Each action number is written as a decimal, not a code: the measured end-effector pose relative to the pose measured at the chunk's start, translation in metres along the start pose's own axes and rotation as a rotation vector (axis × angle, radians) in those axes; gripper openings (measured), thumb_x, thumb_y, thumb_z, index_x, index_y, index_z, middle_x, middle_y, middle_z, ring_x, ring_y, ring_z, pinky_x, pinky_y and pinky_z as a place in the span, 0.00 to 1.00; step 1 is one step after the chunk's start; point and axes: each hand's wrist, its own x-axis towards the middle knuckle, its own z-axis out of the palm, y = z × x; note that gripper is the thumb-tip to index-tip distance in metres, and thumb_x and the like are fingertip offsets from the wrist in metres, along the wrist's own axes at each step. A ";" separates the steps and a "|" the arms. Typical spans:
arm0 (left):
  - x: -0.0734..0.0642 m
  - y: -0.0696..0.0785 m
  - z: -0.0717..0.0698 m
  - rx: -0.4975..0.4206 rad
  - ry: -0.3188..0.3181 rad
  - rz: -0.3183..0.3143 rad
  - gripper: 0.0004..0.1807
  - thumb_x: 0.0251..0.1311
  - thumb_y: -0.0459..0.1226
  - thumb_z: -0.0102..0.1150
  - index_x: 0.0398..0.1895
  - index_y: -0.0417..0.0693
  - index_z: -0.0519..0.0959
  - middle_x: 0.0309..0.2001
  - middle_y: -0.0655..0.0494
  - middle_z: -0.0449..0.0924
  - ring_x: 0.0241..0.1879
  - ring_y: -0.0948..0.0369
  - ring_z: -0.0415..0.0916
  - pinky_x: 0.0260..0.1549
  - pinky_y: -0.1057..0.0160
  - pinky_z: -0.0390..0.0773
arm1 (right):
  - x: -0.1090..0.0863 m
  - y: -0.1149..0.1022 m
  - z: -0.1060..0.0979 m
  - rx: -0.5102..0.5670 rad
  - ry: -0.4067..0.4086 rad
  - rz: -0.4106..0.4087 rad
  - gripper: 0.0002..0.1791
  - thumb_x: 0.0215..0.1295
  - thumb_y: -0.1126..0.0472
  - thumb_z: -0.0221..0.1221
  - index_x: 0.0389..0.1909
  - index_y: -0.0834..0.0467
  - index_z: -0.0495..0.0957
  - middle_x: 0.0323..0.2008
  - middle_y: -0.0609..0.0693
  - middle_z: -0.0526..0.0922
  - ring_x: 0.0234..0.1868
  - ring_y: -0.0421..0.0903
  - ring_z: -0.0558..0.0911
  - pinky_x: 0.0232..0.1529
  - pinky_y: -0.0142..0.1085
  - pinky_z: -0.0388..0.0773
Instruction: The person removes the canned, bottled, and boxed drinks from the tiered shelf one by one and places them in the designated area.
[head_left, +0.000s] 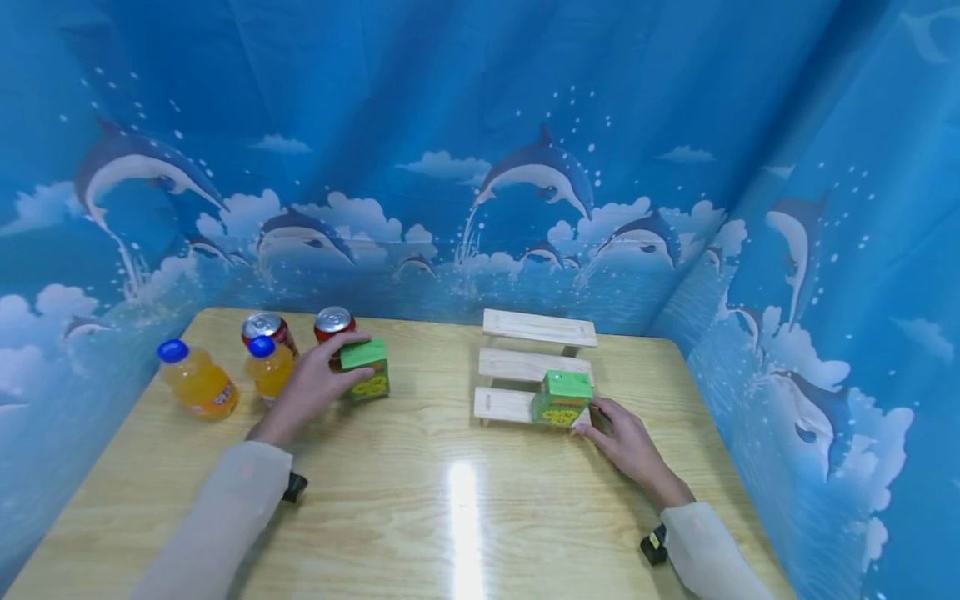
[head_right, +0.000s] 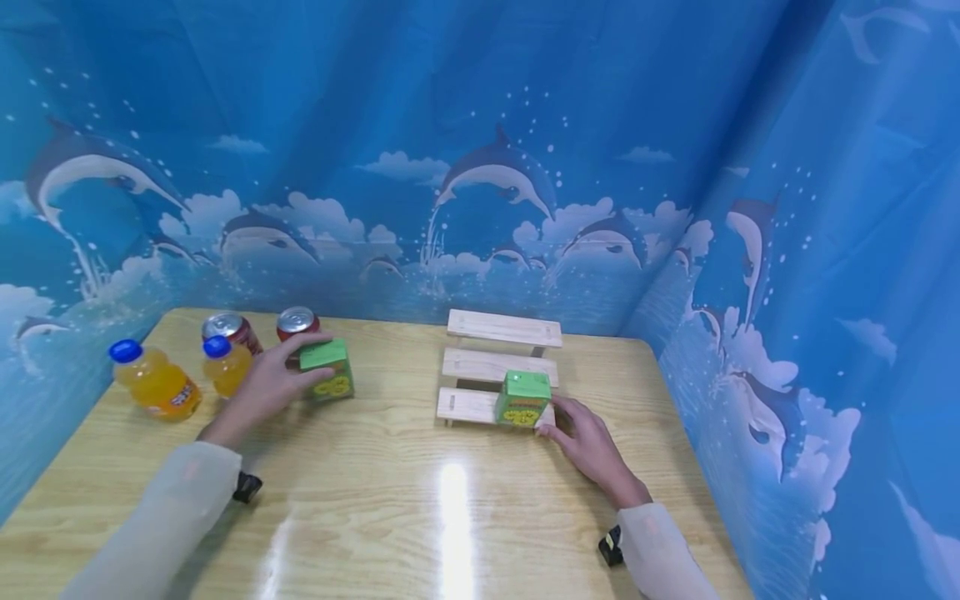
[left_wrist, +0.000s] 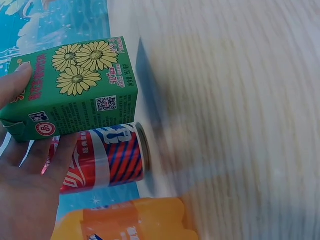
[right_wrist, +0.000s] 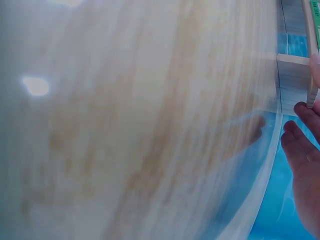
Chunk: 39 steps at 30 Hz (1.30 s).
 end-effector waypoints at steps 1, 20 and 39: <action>0.000 -0.001 0.000 0.008 0.003 -0.004 0.35 0.72 0.50 0.71 0.80 0.63 0.73 0.71 0.39 0.77 0.58 0.43 0.81 0.55 0.45 0.87 | 0.000 0.000 0.000 0.000 0.001 -0.001 0.34 0.74 0.51 0.71 0.74 0.63 0.76 0.71 0.66 0.80 0.72 0.68 0.79 0.73 0.64 0.76; 0.000 -0.010 0.000 0.046 0.021 -0.022 0.35 0.73 0.43 0.72 0.80 0.53 0.72 0.76 0.37 0.73 0.67 0.37 0.77 0.64 0.36 0.83 | 0.001 0.001 0.000 -0.001 0.003 -0.014 0.34 0.73 0.51 0.71 0.73 0.63 0.76 0.71 0.66 0.80 0.72 0.68 0.79 0.72 0.64 0.76; -0.002 -0.008 -0.005 0.007 0.014 0.061 0.34 0.74 0.46 0.71 0.80 0.54 0.72 0.79 0.43 0.71 0.73 0.40 0.72 0.71 0.32 0.75 | 0.000 0.003 0.001 0.005 0.014 -0.007 0.34 0.73 0.50 0.71 0.73 0.63 0.77 0.70 0.66 0.81 0.72 0.68 0.79 0.72 0.64 0.77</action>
